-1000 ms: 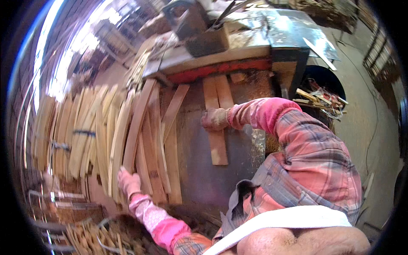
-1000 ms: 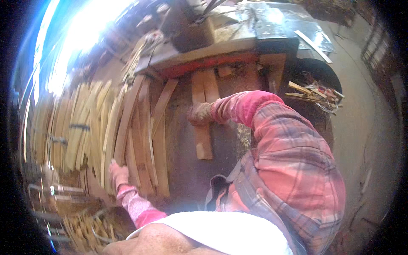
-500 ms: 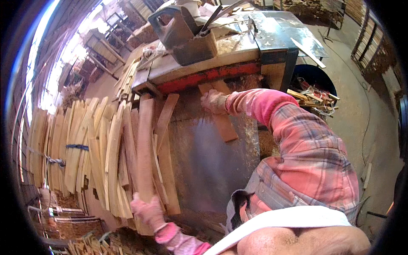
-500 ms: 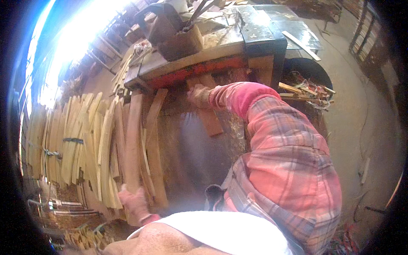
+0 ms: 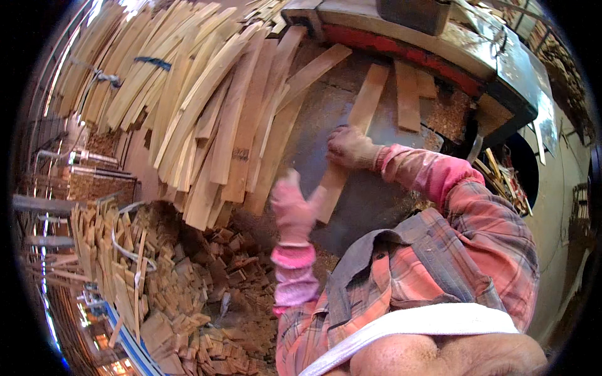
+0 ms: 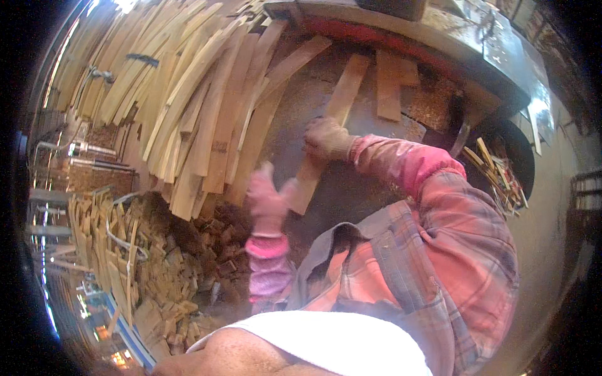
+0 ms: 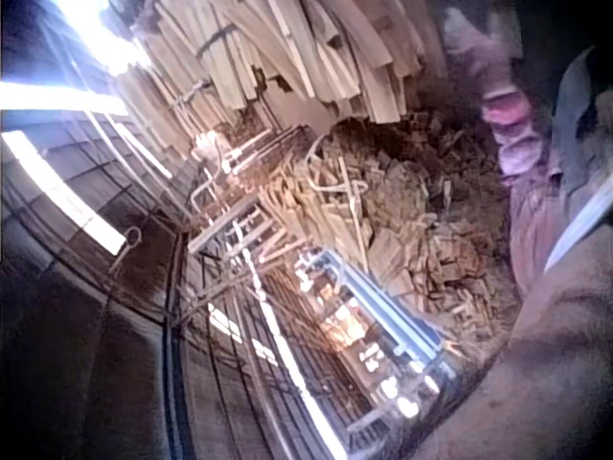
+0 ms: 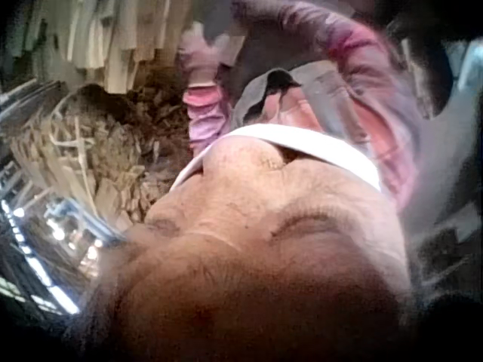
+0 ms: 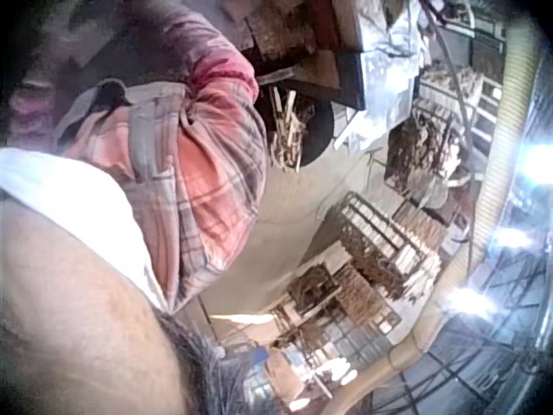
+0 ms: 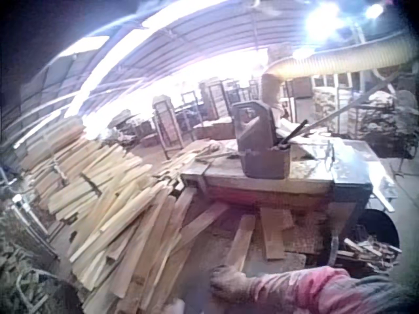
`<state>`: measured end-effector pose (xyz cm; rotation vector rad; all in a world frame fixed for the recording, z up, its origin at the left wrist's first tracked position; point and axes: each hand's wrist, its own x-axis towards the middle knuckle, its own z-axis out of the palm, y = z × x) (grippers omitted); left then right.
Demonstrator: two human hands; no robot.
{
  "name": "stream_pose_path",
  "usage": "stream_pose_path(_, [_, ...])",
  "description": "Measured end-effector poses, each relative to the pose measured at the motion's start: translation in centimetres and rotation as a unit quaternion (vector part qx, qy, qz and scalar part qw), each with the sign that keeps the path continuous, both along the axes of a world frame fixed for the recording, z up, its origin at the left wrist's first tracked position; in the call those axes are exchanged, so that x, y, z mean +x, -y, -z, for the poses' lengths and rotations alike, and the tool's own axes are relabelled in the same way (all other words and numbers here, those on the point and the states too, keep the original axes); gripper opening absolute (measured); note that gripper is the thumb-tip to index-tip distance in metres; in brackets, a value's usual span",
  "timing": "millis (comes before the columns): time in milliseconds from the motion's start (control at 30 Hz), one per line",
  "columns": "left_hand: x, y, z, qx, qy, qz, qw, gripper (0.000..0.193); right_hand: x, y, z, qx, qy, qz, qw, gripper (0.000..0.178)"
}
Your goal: The person unties a bundle of wooden planks and proceeds to sort them by hand, moving them from a pile to a designated area. They handle the planks individually, arranging them in a stack.
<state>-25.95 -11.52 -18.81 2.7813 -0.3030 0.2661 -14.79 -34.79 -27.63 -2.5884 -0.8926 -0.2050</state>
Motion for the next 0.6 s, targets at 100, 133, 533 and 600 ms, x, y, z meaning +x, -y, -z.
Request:
stream_pose_path(100, [6.2,-3.7,-4.4,0.078,0.133,-0.092,0.984,0.085,1.3,3.1,-0.2,-0.030,-0.055,0.047,0.997,0.027])
stream_pose_path(133, [8.5,-5.6,-5.0,0.116,0.166,-0.133,0.970,0.086,2.2,4.5,-0.8,-0.042,-0.070,0.071,0.994,0.027])
stream_pose_path(533, [9.6,-7.4,-9.5,0.161,0.055,-0.147,0.974,0.090,8.6,15.4,-2.4,-0.242,-0.064,0.241,0.938,0.029])
stream_pose_path(600, [6.7,-6.2,-8.4,0.148,0.077,-0.114,0.979,0.091,7.9,14.8,-3.2,-0.182,-0.031,0.260,0.948,0.028])
